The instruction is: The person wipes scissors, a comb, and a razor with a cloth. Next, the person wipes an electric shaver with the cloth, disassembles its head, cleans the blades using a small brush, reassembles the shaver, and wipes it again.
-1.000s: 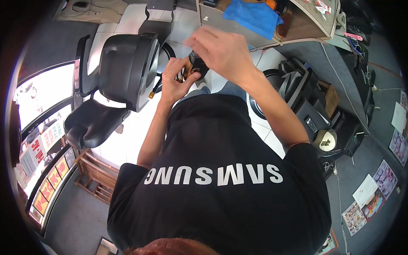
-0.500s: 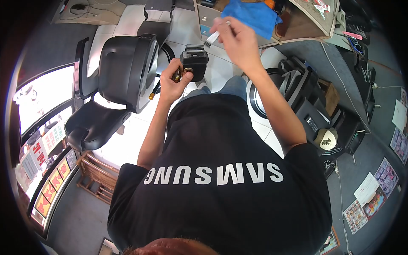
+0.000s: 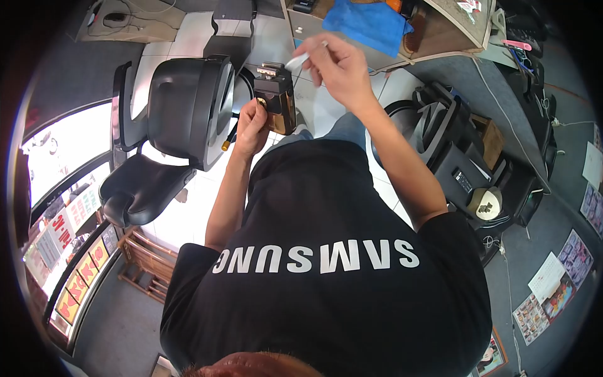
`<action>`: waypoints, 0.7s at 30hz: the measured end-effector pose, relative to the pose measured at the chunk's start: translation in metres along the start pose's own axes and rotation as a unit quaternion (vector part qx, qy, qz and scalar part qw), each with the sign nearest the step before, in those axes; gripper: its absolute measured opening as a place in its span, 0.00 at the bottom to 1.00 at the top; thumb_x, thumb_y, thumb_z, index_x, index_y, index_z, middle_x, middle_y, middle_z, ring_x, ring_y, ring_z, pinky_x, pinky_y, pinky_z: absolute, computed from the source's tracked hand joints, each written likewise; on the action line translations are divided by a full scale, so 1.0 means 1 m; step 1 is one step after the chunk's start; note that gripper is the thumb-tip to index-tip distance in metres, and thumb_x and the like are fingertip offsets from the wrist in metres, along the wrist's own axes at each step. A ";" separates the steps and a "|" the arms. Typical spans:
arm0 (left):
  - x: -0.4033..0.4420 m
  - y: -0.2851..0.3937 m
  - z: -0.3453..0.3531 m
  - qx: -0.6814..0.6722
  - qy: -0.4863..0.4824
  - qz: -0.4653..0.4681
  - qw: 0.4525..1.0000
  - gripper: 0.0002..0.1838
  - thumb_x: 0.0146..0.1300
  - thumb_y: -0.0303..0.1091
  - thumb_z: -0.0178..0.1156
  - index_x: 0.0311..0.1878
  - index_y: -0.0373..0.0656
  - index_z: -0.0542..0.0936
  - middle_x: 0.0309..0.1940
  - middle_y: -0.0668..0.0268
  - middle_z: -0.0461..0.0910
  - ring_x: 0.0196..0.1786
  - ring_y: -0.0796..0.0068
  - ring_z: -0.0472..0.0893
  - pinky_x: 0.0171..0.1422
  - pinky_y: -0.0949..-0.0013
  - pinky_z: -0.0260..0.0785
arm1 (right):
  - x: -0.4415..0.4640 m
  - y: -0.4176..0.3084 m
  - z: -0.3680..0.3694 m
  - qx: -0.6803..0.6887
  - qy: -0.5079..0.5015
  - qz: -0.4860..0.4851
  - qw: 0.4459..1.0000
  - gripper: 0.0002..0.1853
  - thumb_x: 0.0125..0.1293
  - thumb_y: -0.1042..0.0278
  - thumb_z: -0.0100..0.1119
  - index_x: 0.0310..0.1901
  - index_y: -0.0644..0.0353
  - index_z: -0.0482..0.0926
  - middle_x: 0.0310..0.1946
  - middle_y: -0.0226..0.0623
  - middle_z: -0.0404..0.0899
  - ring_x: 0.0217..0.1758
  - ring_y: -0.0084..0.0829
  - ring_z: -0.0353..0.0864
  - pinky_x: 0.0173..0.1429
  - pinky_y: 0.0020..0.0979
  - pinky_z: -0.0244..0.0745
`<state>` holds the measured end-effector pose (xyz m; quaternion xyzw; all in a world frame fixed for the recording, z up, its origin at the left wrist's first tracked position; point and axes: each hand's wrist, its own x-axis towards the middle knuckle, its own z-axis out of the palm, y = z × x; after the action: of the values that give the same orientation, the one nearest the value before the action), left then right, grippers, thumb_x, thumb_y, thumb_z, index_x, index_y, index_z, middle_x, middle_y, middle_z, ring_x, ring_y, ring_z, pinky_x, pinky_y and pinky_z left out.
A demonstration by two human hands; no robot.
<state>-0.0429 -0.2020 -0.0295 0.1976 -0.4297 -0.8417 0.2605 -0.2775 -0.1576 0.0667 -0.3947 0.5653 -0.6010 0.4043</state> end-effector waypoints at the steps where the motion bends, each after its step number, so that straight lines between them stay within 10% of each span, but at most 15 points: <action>1: -0.001 0.000 -0.001 -0.001 -0.006 0.000 1.000 0.30 0.77 0.55 0.62 0.63 0.33 0.78 0.54 0.61 0.86 0.53 0.73 0.85 0.59 0.65 0.77 | 0.001 0.000 -0.002 0.008 0.026 0.004 1.000 0.17 0.85 0.58 0.54 0.45 0.63 0.86 0.27 0.29 0.80 0.22 0.15 0.72 0.27 0.21 0.65; 21: -0.003 0.003 0.001 0.017 0.031 -0.003 0.999 0.30 0.76 0.57 0.63 0.60 0.35 0.80 0.41 0.71 0.81 0.41 0.83 0.77 0.46 0.74 0.68 | 0.000 -0.014 0.007 0.021 0.006 0.017 1.000 0.19 0.85 0.55 0.54 0.46 0.62 0.86 0.27 0.30 0.82 0.21 0.15 0.74 0.25 0.21 0.63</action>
<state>-0.0399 -0.2009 -0.0265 0.2291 -0.4352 -0.8286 0.2673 -0.2715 -0.1600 0.0811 -0.3731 0.5611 -0.6084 0.4193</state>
